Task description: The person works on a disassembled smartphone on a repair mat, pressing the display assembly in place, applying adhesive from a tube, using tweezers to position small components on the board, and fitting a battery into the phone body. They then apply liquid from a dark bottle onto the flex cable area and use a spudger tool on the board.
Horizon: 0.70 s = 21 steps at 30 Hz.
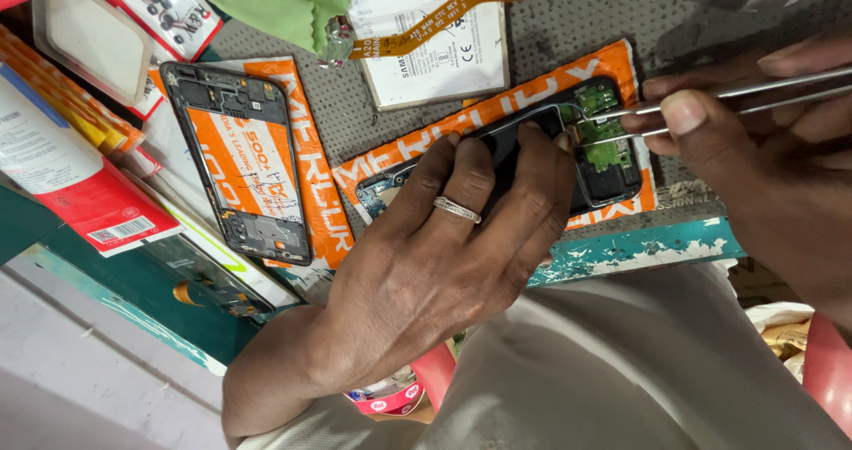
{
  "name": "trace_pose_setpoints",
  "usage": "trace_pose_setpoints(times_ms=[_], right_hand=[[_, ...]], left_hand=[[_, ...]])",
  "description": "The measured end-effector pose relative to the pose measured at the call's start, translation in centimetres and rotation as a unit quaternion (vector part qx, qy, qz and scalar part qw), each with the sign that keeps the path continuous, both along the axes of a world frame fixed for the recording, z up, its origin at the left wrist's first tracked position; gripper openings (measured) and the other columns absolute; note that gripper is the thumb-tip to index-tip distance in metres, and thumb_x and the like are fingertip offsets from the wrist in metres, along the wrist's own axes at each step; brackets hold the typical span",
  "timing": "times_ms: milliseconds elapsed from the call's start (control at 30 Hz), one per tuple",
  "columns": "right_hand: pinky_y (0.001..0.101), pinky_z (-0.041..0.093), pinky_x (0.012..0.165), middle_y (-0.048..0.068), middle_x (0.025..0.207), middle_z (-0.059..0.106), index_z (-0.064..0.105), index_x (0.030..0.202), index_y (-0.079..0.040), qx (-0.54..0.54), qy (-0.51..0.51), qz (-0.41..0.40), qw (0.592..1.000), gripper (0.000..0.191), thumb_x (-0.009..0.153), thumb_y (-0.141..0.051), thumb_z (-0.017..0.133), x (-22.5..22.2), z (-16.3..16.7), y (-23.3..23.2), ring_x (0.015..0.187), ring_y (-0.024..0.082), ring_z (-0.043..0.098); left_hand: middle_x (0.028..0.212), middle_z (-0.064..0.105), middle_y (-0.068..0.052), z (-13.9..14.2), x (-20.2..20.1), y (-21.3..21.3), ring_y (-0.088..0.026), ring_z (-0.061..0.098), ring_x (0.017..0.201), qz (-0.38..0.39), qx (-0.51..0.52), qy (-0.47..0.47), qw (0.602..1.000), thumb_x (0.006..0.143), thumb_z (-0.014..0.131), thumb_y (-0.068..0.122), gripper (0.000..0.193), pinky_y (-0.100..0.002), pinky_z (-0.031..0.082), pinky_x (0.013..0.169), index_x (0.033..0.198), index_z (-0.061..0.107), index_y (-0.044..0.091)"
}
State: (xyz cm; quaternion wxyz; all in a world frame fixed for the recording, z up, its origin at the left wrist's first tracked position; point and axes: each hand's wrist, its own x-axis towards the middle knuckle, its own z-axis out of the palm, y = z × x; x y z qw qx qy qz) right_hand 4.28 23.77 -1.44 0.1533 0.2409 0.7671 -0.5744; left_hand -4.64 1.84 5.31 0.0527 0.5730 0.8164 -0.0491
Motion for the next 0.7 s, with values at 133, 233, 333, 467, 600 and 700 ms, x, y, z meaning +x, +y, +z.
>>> trace_pose_setpoints(times_ms=[133,233,333,467,600,700], right_hand=[[0.0312,0.064,0.088,0.018,0.110,0.072,0.049,0.123,0.006,0.027,-0.014,0.026,0.999,0.020,0.109,-0.008,0.056,-0.05,0.39,0.12,0.102,0.025,0.075],[0.0334,0.065,0.089,0.021,0.110,0.073,0.056,0.119,0.006,0.035,-0.012,0.049,0.998,0.014,0.110,-0.006,0.056,0.00,0.31,0.18,0.104,0.028,0.075],[0.0306,0.063,0.087,0.017,0.109,0.071,0.048,0.123,0.005,0.007,-0.022,-0.001,1.000,0.023,0.106,-0.009,0.055,0.17,0.10,0.15,0.103,0.024,0.074],[0.0331,0.060,0.089,0.019,0.113,0.072,0.052,0.124,0.004,0.020,-0.026,0.025,0.999,0.017,0.111,-0.007,0.055,0.39,0.08,0.18,0.107,0.026,0.075],[0.0315,0.065,0.092,0.018,0.111,0.070,0.039,0.132,0.005,-0.001,-0.007,-0.002,1.000,0.031,0.108,-0.007,0.054,0.41,0.15,0.11,0.105,0.025,0.074],[0.0324,0.064,0.090,0.019,0.111,0.071,0.040,0.130,0.005,0.029,-0.033,0.001,0.999,0.029,0.108,-0.008,0.055,0.44,0.16,0.05,0.104,0.026,0.074]], left_hand=[[0.128,0.059,-0.007,0.03,0.07,-0.04,-0.023,0.059,0.107,-0.001,-0.002,0.002,1.000,0.091,0.057,0.031,0.050,-0.031,0.056,0.097,0.134,0.064,0.007],[0.128,0.059,-0.007,0.00,0.09,-0.03,-0.023,0.059,0.107,-0.003,-0.002,0.005,1.000,0.092,0.057,0.030,0.050,-0.031,0.056,0.097,0.135,0.064,0.007],[0.128,0.059,-0.007,0.00,0.08,-0.04,-0.023,0.059,0.107,-0.003,-0.003,0.006,1.000,0.092,0.057,0.031,0.049,-0.031,0.056,0.097,0.134,0.064,0.007],[0.127,0.059,-0.007,0.03,0.09,-0.04,-0.023,0.059,0.107,-0.002,-0.002,0.003,1.000,0.091,0.057,0.031,0.050,-0.031,0.056,0.097,0.134,0.064,0.007],[0.127,0.059,-0.006,-0.04,0.11,-0.02,-0.022,0.059,0.107,-0.002,-0.001,0.001,1.000,0.091,0.058,0.030,0.049,-0.031,0.056,0.097,0.134,0.064,0.007],[0.127,0.059,-0.006,0.01,0.12,-0.04,-0.023,0.059,0.106,0.005,0.005,0.000,1.000,0.091,0.058,0.030,0.049,-0.031,0.056,0.096,0.134,0.064,0.007]])
